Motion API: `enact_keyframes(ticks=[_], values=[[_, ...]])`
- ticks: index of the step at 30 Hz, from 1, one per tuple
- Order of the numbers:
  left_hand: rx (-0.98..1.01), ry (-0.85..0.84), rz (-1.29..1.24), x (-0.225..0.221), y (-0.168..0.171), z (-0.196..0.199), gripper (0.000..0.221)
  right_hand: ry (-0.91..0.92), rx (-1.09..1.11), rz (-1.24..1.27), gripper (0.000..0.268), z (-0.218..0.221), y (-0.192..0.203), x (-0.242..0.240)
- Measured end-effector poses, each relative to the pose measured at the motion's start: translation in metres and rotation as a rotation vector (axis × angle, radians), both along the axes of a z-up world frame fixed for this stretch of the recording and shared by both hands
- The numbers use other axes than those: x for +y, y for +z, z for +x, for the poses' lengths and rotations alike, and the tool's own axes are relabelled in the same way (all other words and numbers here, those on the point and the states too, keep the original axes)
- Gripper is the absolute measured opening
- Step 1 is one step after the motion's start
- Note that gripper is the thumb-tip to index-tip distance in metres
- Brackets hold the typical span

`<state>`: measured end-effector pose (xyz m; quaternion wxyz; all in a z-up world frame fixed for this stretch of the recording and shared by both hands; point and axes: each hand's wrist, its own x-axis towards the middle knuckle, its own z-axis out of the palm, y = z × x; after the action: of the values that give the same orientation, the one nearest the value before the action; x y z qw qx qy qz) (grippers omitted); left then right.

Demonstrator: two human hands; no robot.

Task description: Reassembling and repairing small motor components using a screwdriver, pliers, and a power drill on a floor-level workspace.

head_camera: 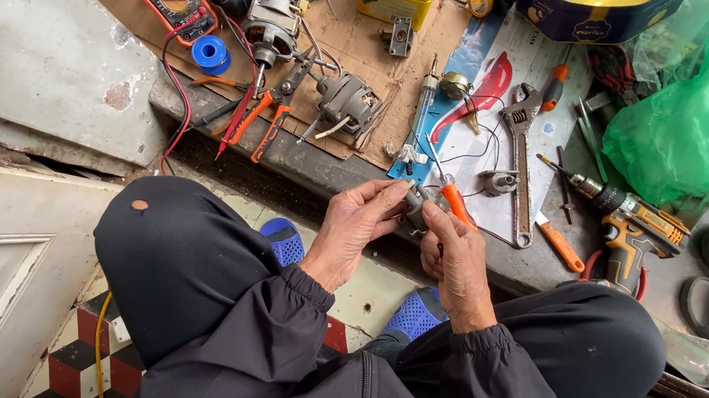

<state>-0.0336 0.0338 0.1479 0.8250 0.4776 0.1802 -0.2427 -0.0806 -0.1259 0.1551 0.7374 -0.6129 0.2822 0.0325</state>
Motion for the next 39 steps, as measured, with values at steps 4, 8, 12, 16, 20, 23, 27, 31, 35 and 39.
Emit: enact_keyframes(ticks=[4,8,12,16,20,23,27,31,35,39], values=[[-0.006,-0.012,0.012,0.000,-0.001,-0.001,0.028,-0.008,0.002,-0.018,0.042,0.000,0.001,0.001],[-0.008,-0.016,0.012,0.000,-0.002,-0.001,0.029,-0.022,-0.009,-0.039,0.042,0.001,0.014,0.007],[0.011,-0.034,-0.012,-0.005,-0.006,0.000,0.031,-0.024,0.023,-0.199,0.037,0.005,0.027,0.017],[0.054,0.016,-0.031,-0.010,-0.016,0.005,0.027,0.066,0.093,-0.516,0.045,0.004,0.006,0.017],[0.062,0.027,-0.036,-0.014,-0.046,0.012,0.030,0.076,0.111,-0.634,0.052,0.008,0.010,0.022],[0.113,0.040,-0.087,-0.015,-0.053,0.014,0.032,0.093,0.081,-0.759,0.058,0.007,0.010,0.025],[0.210,0.096,-0.183,-0.017,-0.079,0.016,0.037,0.108,-0.017,-0.953,0.055,0.007,0.008,0.030],[0.287,0.189,-0.161,-0.025,-0.076,0.014,0.040,0.101,-0.044,-1.036,0.051,0.007,0.008,0.034],[0.316,0.189,-0.115,-0.028,-0.043,0.014,0.039,0.092,-0.068,-1.035,0.048,0.008,0.006,0.034],[0.376,0.199,-0.137,-0.025,-0.062,0.019,0.039,0.123,-0.061,-1.043,0.048,0.007,0.008,0.033]])
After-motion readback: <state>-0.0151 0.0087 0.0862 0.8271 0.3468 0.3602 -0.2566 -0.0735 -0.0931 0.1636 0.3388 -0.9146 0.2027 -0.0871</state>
